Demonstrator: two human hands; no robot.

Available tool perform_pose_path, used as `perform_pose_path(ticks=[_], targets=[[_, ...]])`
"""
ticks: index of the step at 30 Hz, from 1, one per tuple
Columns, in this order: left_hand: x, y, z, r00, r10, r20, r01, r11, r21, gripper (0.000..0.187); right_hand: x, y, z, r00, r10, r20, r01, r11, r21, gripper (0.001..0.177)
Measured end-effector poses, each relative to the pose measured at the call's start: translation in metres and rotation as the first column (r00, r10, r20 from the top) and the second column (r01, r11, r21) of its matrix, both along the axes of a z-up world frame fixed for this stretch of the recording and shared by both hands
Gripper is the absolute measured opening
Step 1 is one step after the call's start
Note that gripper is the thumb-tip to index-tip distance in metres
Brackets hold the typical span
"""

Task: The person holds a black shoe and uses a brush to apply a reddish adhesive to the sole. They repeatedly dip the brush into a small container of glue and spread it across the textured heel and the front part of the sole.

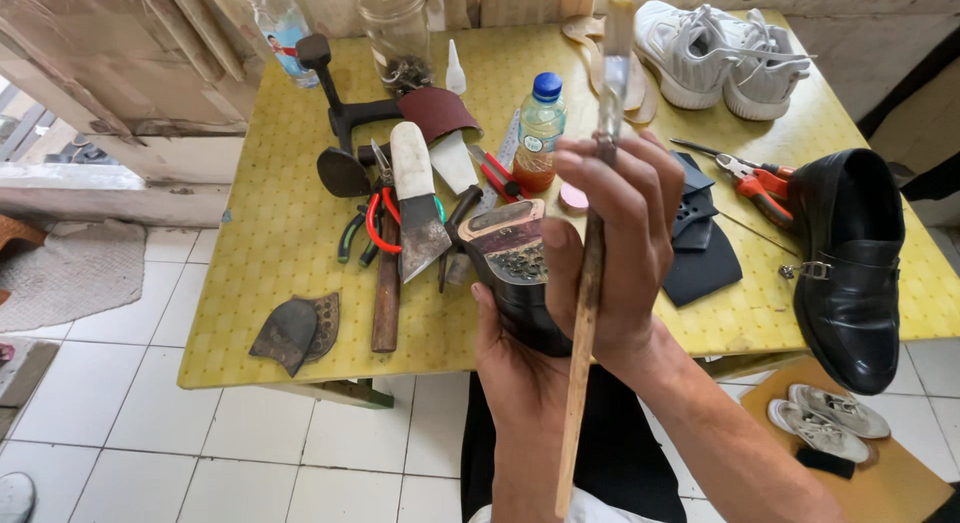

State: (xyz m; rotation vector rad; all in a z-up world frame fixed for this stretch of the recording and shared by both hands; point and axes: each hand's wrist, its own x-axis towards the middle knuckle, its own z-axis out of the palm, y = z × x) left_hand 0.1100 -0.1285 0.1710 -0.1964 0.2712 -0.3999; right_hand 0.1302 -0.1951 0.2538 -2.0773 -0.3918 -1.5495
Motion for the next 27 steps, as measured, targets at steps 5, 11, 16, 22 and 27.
perform_pose_path(ticks=[5,11,16,22,27], targets=[[0.002,0.009,0.023,0.989,0.1,-0.113,-0.093,0.993,0.066,0.059,0.007,-0.043,-0.046,0.997,-0.046,0.06,0.048,0.998,-0.028,0.033],[0.0,0.009,0.035,0.972,0.073,-0.223,-0.045,0.991,0.129,0.056,-0.009,-0.025,-0.011,0.994,-0.086,0.067,0.082,0.995,0.057,0.037],[0.004,0.004,-0.019,0.996,-0.088,0.016,0.084,0.852,-0.517,0.073,-0.004,0.001,-0.018,0.999,0.019,0.027,-0.017,0.995,-0.101,0.032],[0.002,-0.019,0.033,0.988,0.027,-0.154,-0.002,0.987,0.161,0.065,0.005,-0.034,-0.029,1.0,0.007,0.007,-0.008,1.0,0.006,0.037],[-0.006,-0.001,0.05,0.98,0.06,-0.189,-0.031,0.987,0.156,0.061,0.016,-0.076,-0.031,0.997,-0.039,0.066,0.039,0.999,0.009,0.039]])
